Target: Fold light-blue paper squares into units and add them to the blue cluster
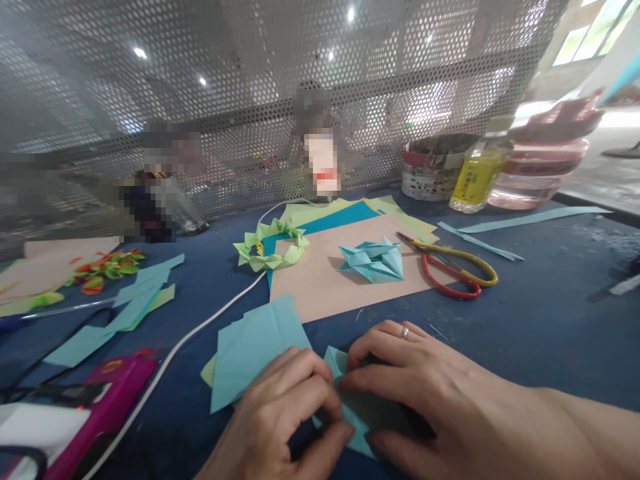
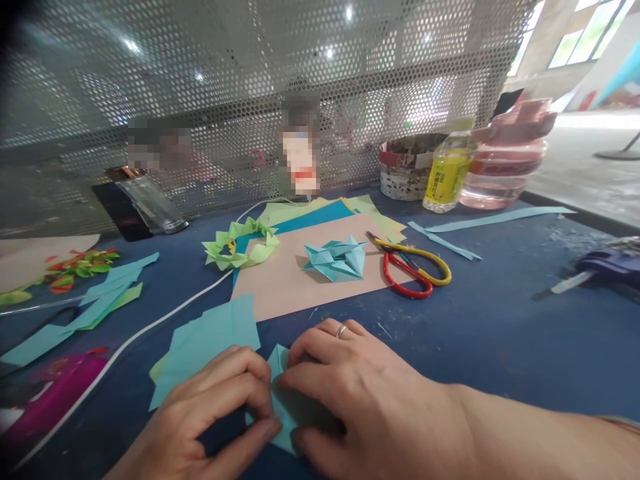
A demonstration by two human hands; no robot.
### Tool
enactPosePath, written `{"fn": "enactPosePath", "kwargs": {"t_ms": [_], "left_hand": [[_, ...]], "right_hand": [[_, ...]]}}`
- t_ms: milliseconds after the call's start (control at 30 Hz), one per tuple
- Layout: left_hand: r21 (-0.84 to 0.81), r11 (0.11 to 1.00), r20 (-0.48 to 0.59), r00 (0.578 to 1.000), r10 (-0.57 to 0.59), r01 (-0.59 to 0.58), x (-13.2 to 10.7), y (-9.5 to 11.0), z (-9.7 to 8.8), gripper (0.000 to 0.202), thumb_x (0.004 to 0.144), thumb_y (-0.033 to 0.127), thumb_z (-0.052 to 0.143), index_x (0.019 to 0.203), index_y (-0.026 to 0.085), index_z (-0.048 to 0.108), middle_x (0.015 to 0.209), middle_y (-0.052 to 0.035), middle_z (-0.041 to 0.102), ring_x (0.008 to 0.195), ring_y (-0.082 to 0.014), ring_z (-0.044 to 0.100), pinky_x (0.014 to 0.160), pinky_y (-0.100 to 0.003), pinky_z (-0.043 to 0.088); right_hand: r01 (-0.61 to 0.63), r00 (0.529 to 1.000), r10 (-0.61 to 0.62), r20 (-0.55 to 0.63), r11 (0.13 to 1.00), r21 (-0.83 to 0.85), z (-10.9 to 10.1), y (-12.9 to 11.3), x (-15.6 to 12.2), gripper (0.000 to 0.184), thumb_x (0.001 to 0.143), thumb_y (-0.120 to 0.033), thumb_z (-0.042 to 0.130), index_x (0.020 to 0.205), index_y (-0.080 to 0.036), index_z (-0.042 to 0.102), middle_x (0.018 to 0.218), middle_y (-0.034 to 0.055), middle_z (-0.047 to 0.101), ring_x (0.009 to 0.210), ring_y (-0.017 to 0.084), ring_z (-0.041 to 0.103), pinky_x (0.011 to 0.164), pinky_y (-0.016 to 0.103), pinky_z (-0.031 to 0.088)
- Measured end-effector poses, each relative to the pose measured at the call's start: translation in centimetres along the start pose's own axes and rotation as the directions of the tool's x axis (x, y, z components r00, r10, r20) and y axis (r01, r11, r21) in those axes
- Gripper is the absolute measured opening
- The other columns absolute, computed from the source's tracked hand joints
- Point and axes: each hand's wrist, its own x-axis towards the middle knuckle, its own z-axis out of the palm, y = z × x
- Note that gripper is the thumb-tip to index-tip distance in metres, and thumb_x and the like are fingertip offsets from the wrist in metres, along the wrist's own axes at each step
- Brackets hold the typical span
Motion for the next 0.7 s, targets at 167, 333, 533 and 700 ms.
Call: {"fn": "enactPosePath", "kwargs": {"t_ms": [167,333,533,700], "left_hand": [[0.006,1.000,0.020,1.000,-0.016,0.016,-0.02,0.13,-0.27,0.015,0.084,0.008,0.059,0.078,0.021,0.055,0.084,0.0030,0.057,0.082,-0.0126,0.055,0.071,-0.025,0.046],[0.005,1.000,0.024,1.000,-0.019,0.019,0.03,0.18,-0.22,0.014,0.086,0.009,0.059,0.079,0.021,0.055,0.084,0.0031,0.057,0.083,-0.0127,0.055,0.071,-0.025,0.045],[0.051,0.998,0.051,0.998,-0.030,0.028,-0.12,0.02,-0.24,0.016,0.084,0.008,0.061,0.079,0.022,0.054,0.086,0.0041,0.058,0.083,-0.0124,0.057,0.072,-0.025,0.046],[0.105,0.994,0.023,0.999,-0.026,0.023,-0.12,0.16,-0.44,0.018,0.084,0.010,0.063,0.092,0.023,0.055,0.092,0.0033,0.059,0.089,-0.0129,0.059,0.078,-0.024,0.049]], "right_hand": [[-0.012,1.000,0.012,-0.006,1.000,-0.004,-0.16,-0.21,0.18,0.038,0.075,-0.013,0.077,0.109,-0.026,0.070,0.110,0.0003,0.065,0.102,0.021,0.060,0.098,0.037,0.044],[-0.012,1.000,0.012,0.027,1.000,0.002,-0.07,-0.20,0.23,0.036,0.074,-0.015,0.078,0.107,-0.027,0.070,0.110,-0.0002,0.065,0.102,0.021,0.059,0.094,0.034,0.046],[-0.076,0.994,0.076,0.082,0.997,0.002,-0.52,-0.40,0.64,0.035,0.076,-0.016,0.077,0.108,-0.028,0.071,0.114,-0.0006,0.064,0.107,0.020,0.057,0.097,0.033,0.043],[-0.112,0.979,0.106,0.174,0.994,0.021,-0.98,-0.74,0.76,0.034,0.078,-0.020,0.075,0.111,-0.027,0.070,0.117,-0.0007,0.062,0.111,0.020,0.055,0.102,0.035,0.039]]}}
